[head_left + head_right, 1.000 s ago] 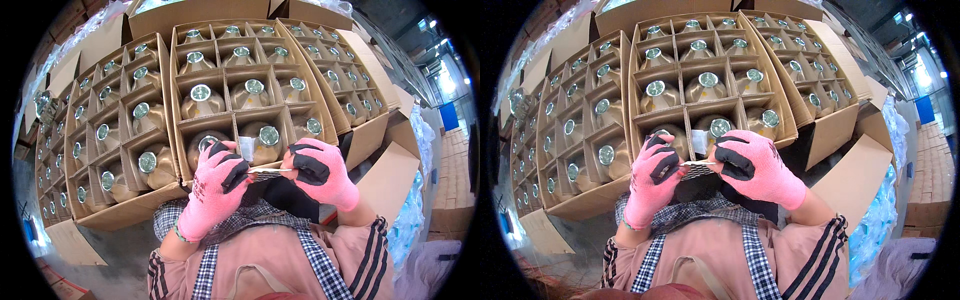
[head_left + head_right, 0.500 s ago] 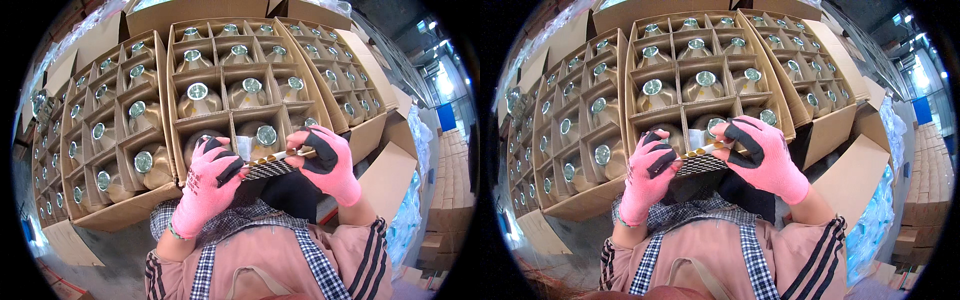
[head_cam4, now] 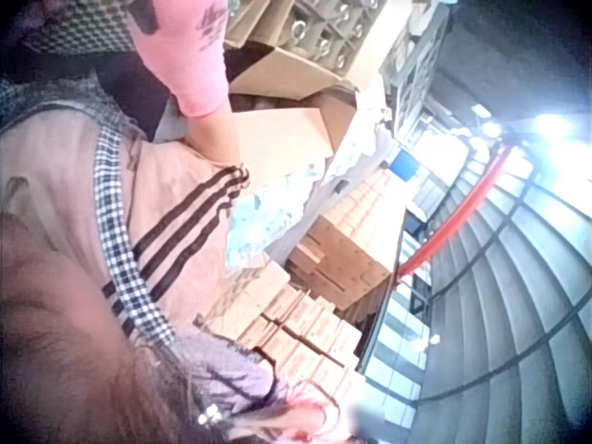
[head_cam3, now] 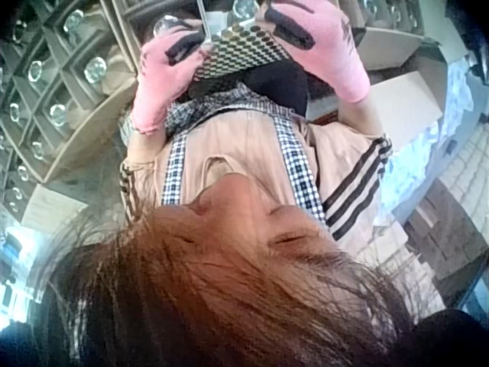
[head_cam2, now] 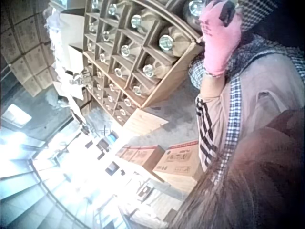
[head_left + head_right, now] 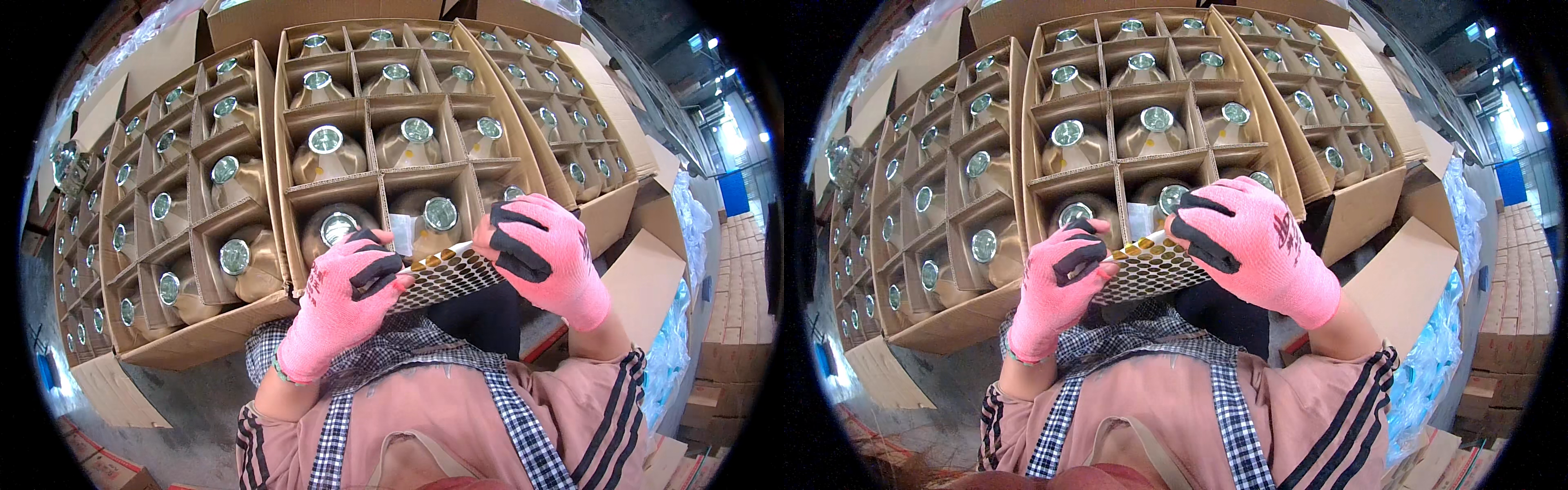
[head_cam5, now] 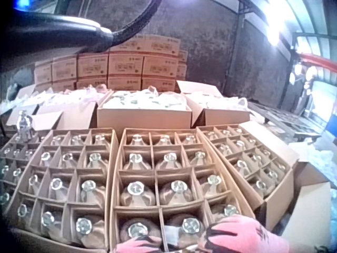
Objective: The person applies small circular stickers to the tops of glass jars arranged in a cardboard box. They peel individual stickers from a sheet and press them onto the jar lids one by one.
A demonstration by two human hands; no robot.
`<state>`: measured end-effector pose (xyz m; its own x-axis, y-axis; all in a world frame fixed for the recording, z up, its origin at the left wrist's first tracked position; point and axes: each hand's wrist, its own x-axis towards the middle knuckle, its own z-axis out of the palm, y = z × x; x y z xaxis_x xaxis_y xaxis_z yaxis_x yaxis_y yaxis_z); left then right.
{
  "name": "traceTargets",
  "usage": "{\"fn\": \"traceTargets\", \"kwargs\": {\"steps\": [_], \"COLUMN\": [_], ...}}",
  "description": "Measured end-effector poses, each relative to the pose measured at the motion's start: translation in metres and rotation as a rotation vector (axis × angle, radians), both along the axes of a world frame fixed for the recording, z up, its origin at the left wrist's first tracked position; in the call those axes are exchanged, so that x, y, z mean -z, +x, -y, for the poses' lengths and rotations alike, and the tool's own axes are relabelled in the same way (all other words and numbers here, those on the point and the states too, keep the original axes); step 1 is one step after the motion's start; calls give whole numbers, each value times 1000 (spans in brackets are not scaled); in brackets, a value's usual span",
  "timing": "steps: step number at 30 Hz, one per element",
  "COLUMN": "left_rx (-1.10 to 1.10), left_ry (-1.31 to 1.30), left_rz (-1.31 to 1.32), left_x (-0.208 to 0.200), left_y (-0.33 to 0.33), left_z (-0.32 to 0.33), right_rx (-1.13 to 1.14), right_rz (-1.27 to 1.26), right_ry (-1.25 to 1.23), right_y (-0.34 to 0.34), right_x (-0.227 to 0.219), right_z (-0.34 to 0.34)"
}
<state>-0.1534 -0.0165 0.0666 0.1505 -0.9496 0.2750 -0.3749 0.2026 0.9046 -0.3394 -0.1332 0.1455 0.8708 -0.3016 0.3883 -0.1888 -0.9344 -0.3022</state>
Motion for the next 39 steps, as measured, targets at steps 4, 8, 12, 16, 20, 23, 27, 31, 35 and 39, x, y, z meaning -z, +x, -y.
{"fn": "traceTargets", "kwargs": {"steps": [4,8,12,16,20,23,27,31,35,39], "left_rx": [29,50,17,127,177,153,144,207,225,213], "left_ry": [204,378,416,299,361,347,357,330,397,425], "left_rz": [-254,-427,-584,-572,-541,-461,-441,-451,-392,-507], "left_x": [5,14,31,56,59,62,60,62,65,59], "left_y": [-2,3,12,13,8,12,17,12,18,17], "left_z": [2,9,20,32,44,43,40,47,44,43], "right_rx": [-42,-71,133,351,605,732,654,622,553,455], "right_rz": [0,58,372,340,31,-268,-604,-810,-809,-864], "right_ry": [-51,116,617,415,168,-13,-47,-67,-170,-230], "right_y": [-6,-4,4,12,25,67,105,107,116,123], "right_x": [8,10,13,63,119,133,140,159,155,138], "right_z": [7,18,68,211,309,315,329,367,342,326]}}
